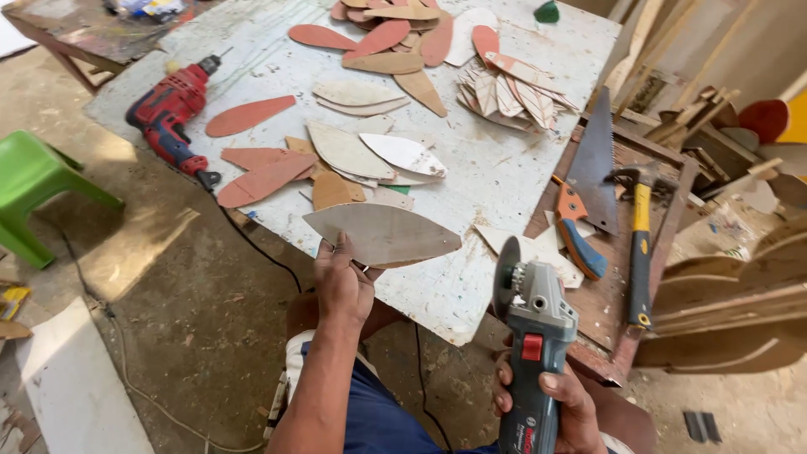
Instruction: Sanding the edges of small leaf-shaped pieces using an angle grinder on a workshop table.
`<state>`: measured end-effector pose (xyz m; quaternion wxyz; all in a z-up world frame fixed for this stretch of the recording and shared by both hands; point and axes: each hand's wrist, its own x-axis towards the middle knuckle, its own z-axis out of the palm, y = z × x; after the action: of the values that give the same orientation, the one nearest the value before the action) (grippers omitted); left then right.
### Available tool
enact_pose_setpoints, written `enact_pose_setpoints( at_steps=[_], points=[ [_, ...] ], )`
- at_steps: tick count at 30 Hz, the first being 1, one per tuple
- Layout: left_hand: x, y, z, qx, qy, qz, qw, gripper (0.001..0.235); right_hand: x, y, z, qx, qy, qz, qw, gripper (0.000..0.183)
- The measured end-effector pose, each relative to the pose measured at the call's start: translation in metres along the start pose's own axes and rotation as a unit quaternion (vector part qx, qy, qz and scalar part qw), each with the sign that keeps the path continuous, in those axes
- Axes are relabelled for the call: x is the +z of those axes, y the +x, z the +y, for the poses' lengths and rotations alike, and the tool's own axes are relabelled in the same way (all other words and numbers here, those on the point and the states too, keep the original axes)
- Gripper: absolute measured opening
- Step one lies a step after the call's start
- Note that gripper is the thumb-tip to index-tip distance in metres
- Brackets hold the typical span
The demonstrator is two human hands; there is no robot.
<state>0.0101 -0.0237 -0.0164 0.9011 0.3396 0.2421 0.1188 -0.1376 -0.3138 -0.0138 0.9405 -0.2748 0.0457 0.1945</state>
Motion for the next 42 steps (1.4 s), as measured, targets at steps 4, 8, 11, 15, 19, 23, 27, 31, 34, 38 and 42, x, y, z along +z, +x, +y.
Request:
enact_pose_setpoints(
  at_steps=[4, 8, 11, 15, 19, 23, 27, 31, 34, 38, 42],
  points=[
    [0.006, -0.007, -0.016, -0.027, -0.004, -0.011, 1.0, 0.039, 0.012, 0.003, -0.002, -0.01, -0.036, -0.024, 0.999, 0.065],
    [0.009, -0.014, -0.02, -0.025, 0.017, -0.014, 0.999, 0.037, 0.016, 0.004, 0.001, 0.004, -0.021, -0.017, 1.0, 0.065],
    [0.004, -0.014, -0.023, -0.041, 0.032, -0.02, 0.998, 0.036, 0.023, 0.004, 0.0, 0.015, -0.042, 0.014, 0.999, 0.064],
    [-0.006, -0.018, -0.01, -0.04, 0.023, -0.059, 0.997, 0.035, 0.026, 0.001, -0.006, 0.024, -0.077, 0.051, 0.995, 0.068],
    [-0.012, -0.01, 0.003, -0.002, 0.03, -0.096, 0.995, 0.038, 0.013, 0.008, -0.007, 0.031, -0.094, 0.063, 0.993, 0.066],
    [-0.011, -0.004, 0.003, -0.006, 0.009, -0.091, 0.996, 0.037, 0.02, 0.002, 0.0, 0.033, -0.062, 0.06, 0.996, 0.059],
    [-0.008, -0.003, 0.003, -0.006, 0.041, -0.092, 0.995, 0.04, 0.029, -0.006, 0.003, 0.021, -0.074, 0.066, 0.995, 0.064],
    [-0.014, 0.002, 0.0, -0.009, 0.019, -0.163, 0.986, 0.048, 0.034, -0.006, 0.002, 0.044, -0.073, 0.03, 0.996, 0.071],
    [-0.009, 0.006, -0.006, -0.045, -0.009, -0.212, 0.976, 0.041, 0.036, -0.004, 0.004, 0.055, -0.089, 0.06, 0.993, 0.07],
    [0.0, 0.019, -0.022, -0.057, -0.047, -0.167, 0.983, 0.044, 0.03, -0.009, -0.002, 0.037, -0.103, 0.059, 0.992, 0.07],
    [0.027, 0.007, -0.016, -0.14, 0.045, -0.118, 0.982, 0.035, 0.068, -0.015, -0.04, 0.208, -0.196, 0.119, 0.951, 0.072]
  ],
)
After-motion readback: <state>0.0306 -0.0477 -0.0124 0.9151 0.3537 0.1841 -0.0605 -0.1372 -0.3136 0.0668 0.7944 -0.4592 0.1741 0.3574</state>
